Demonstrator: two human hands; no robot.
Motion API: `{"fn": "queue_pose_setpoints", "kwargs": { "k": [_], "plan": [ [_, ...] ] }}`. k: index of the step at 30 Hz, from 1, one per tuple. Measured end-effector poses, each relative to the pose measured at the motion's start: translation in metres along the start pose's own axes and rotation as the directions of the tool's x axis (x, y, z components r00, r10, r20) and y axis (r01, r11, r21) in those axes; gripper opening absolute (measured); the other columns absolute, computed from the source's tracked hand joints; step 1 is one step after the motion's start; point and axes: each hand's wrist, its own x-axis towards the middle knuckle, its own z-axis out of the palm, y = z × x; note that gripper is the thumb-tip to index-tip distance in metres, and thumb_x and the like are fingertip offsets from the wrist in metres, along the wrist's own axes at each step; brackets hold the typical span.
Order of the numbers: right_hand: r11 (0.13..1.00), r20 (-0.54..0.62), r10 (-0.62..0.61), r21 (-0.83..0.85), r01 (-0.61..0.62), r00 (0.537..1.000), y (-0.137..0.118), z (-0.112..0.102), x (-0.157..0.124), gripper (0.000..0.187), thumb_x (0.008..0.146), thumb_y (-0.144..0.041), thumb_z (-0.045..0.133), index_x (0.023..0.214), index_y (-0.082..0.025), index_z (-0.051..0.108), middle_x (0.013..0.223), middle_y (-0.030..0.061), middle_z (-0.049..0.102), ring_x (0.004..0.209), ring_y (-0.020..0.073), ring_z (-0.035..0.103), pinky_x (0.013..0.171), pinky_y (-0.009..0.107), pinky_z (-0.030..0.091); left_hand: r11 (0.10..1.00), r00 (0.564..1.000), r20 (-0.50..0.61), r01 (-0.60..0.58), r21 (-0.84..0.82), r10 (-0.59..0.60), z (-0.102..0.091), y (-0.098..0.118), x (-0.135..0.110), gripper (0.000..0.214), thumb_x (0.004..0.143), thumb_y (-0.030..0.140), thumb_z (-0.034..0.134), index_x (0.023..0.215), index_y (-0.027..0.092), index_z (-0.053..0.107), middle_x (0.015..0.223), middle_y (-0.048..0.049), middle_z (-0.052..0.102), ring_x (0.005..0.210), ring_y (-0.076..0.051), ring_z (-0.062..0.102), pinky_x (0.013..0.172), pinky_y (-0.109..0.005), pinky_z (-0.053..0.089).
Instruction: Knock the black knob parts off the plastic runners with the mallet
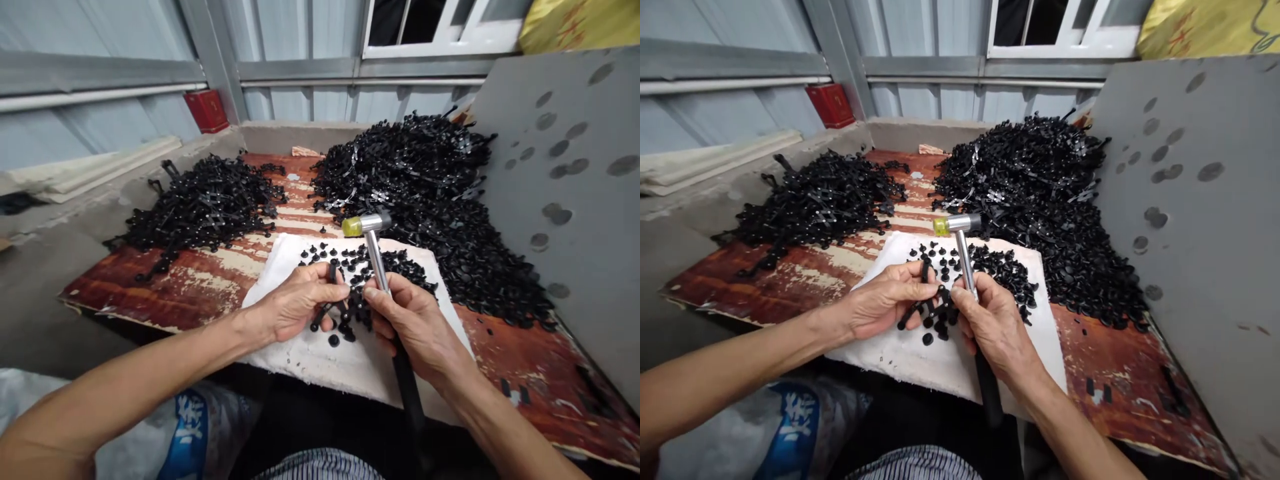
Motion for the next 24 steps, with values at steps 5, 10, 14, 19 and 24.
{"fn": "queue_pose_setpoints", "kwargs": {
  "k": [5,10,14,19,24],
  "plan": [
    [0.996,0.038,-0.014,-0.085,0.017,0.999,0.004,0.011,0.002,0.034,0.073,-0.048,0.072,0.078,-0.020,0.053,0.045,-0.0106,0.040,0.036,0.0054,0.033,0.030,0.016,0.031,0.997,0.997,-0.012,0.074,-0.019,-0.074,-0.013,0.002,-0.010,0.029,0.062,0.025,0.080,0.077,0.014,0.058,0.068,0.0014,0.055,0.054,-0.006,0.047,0.035,-0.014,0.028],
    [0.985,0.018,-0.047,-0.164,0.049,0.999,0.008,0.011,-0.005,0.032,0.077,-0.050,0.069,0.079,-0.020,0.057,0.047,-0.0084,0.042,0.038,0.0062,0.036,0.032,0.016,0.033,0.993,0.980,-0.168,0.110,0.031,-0.104,-0.033,0.001,-0.016,0.027,0.059,0.018,0.082,0.073,0.013,0.060,0.065,0.0009,0.057,0.049,-0.005,0.045,0.034,-0.014,0.021],
    [1.000,-0.100,-0.008,-0.017,0.006,0.995,0.015,0.000,-0.019,0.034,0.071,-0.048,0.076,0.080,-0.020,0.059,0.065,-0.0041,0.055,0.040,0.0045,0.038,0.029,0.016,0.034,0.986,0.936,-0.341,0.131,0.100,-0.089,-0.054,0.000,-0.020,0.017,0.061,0.011,0.078,0.065,0.011,0.061,0.057,0.0014,0.054,0.045,-0.005,0.045,0.031,-0.014,0.019],
    [0.993,-0.136,0.064,0.108,-0.049,0.989,0.027,-0.006,-0.030,0.033,0.067,-0.044,0.080,0.080,-0.021,0.060,0.062,-0.0051,0.054,0.037,0.0031,0.036,0.028,0.014,0.032,0.974,0.907,-0.405,0.184,0.135,-0.116,-0.059,-0.001,-0.018,0.016,0.067,0.005,0.071,0.059,0.011,0.060,0.051,0.0009,0.054,0.040,-0.004,0.043,0.029,-0.014,0.019],
    [0.989,-0.140,0.085,0.136,-0.065,0.987,0.030,-0.006,-0.031,0.030,0.067,-0.042,0.080,0.080,-0.021,0.062,0.060,-0.0053,0.053,0.037,0.0033,0.036,0.028,0.014,0.034,0.970,0.896,-0.427,0.200,0.140,-0.123,-0.054,0.000,-0.015,0.017,0.068,0.001,0.069,0.058,0.011,0.060,0.050,-0.0005,0.056,0.039,-0.005,0.046,0.027,-0.014,0.018]
  ]
}}
